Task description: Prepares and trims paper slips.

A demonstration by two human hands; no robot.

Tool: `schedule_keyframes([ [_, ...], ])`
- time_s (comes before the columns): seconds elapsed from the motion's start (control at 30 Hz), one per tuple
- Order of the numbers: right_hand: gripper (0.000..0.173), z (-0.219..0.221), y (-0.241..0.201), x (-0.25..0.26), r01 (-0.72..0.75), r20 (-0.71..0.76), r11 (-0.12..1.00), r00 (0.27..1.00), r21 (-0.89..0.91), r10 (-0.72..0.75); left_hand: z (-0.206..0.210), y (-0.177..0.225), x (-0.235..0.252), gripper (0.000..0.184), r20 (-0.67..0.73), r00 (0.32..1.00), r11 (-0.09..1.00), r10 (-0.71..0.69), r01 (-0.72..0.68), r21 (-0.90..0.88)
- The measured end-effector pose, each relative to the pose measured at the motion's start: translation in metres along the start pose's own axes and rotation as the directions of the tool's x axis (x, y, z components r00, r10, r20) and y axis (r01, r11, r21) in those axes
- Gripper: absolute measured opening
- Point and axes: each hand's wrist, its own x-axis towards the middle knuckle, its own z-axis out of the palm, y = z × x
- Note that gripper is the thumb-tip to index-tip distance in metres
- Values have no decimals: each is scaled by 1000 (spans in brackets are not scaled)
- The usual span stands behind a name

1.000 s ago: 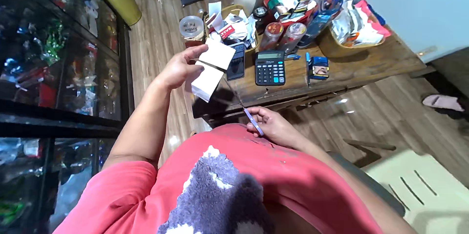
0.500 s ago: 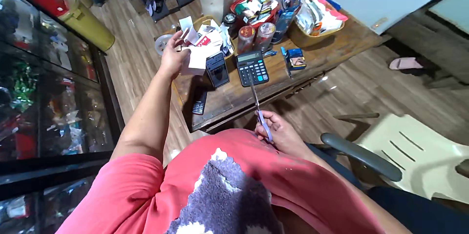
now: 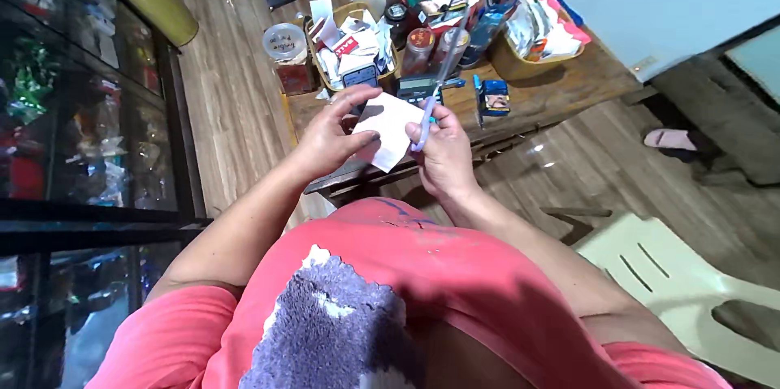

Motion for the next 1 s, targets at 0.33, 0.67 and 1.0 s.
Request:
schedule_keyframes([
  [0.33,49,-58,-9,-20,-186,401,932,863,-312,307,-33,5,-28,51,-32,977,975,-209,211,66],
  [0.67,57,-79,-20,-33,-247,579,831,619,-498,530,-43,15,-50,57,35,973,972,-226,228,-56],
  [1.0,52,-67,-19,-28,-222,590,825,605,-520,534,-35,19,-51,56,82,970,973,-228,226,34],
])
